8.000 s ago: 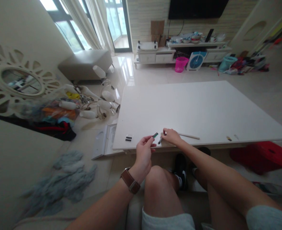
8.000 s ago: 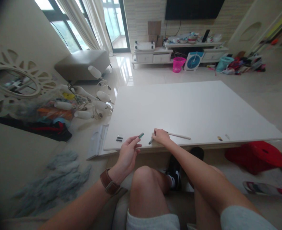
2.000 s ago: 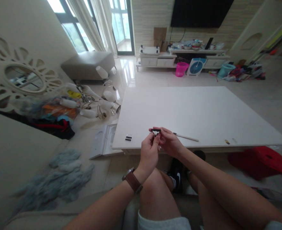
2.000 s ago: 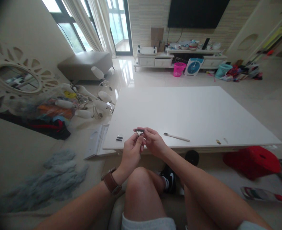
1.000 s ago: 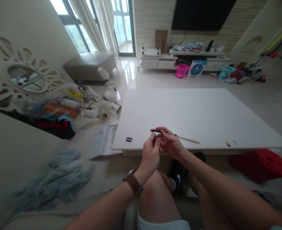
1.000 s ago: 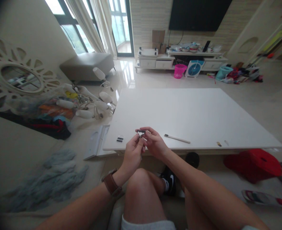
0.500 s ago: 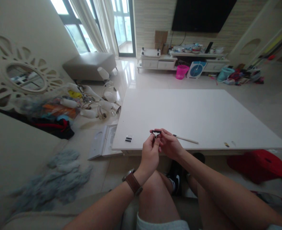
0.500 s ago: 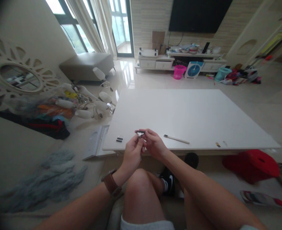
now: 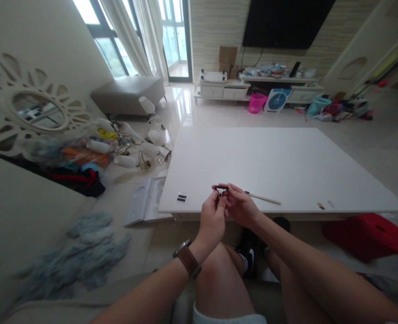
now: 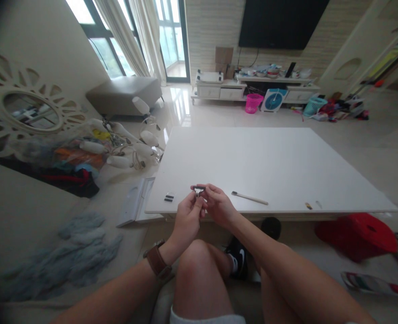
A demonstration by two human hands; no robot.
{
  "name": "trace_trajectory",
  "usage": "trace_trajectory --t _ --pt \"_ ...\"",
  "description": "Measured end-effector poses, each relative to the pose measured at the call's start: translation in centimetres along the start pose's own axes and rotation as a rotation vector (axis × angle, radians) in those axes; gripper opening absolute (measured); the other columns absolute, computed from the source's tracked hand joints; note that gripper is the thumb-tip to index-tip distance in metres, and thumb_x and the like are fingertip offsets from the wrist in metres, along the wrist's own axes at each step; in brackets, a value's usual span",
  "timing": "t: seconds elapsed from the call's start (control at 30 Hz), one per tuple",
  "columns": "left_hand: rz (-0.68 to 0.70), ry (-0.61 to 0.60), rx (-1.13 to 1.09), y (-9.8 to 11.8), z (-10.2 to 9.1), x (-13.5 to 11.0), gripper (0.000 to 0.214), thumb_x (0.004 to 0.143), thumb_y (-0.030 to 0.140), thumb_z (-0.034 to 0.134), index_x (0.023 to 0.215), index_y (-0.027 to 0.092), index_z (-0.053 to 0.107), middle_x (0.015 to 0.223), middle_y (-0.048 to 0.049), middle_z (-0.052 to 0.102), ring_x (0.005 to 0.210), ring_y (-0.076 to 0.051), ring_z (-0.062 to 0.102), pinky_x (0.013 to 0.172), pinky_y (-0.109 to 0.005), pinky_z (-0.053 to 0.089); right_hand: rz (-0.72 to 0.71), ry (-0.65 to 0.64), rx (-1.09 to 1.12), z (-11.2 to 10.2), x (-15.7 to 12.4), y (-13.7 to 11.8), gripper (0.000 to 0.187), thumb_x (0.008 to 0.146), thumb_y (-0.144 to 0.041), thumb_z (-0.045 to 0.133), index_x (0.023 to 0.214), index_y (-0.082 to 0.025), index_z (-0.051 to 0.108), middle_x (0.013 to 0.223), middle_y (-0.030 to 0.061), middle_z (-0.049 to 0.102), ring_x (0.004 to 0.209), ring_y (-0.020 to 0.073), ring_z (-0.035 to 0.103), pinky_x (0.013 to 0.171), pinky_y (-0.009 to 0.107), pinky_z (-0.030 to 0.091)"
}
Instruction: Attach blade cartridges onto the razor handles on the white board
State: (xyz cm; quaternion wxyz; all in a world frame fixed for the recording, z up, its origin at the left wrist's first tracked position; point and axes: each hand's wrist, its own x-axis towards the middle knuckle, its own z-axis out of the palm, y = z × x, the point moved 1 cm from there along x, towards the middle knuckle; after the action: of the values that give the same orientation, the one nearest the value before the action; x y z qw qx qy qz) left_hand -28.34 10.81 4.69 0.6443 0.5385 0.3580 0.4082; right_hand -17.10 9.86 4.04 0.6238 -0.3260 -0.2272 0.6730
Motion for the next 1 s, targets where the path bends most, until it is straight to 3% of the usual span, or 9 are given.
trace_trajectory --t 0.6,1.0 --pt "0.014 0.008 0.012 0.16 0.0 0.02 0.023 0.094 0.035 0.051 0.079 0.018 0.05 0.064 0.0036 0.05 0.054 -0.009 0.044 0.051 -0.022 0.035 -0.034 -0.034 -0.057 -0.22 0.02 -0.08 0.025 0.081 -0.036 0.074 0.099 -0.019 0.072 0.111 0.0083 0.072 0.055 0.0115 0.058 0.037 0.023 0.051" --pt "-0.022 0.007 -0.025 0.39 0.05 -0.06 0.032 0.092 0.046 0.054 0.077 0.018 0.054 0.061 0.0032 0.051 0.05 -0.009 0.044 0.048 -0.022 0.033 -0.072 -0.052 -0.134 -0.26 -0.08 -0.57 0.027 0.077 -0.037 0.079 0.095 -0.018 0.074 0.11 0.0101 0.073 0.052 0.0093 0.053 0.039 0.024 0.053"
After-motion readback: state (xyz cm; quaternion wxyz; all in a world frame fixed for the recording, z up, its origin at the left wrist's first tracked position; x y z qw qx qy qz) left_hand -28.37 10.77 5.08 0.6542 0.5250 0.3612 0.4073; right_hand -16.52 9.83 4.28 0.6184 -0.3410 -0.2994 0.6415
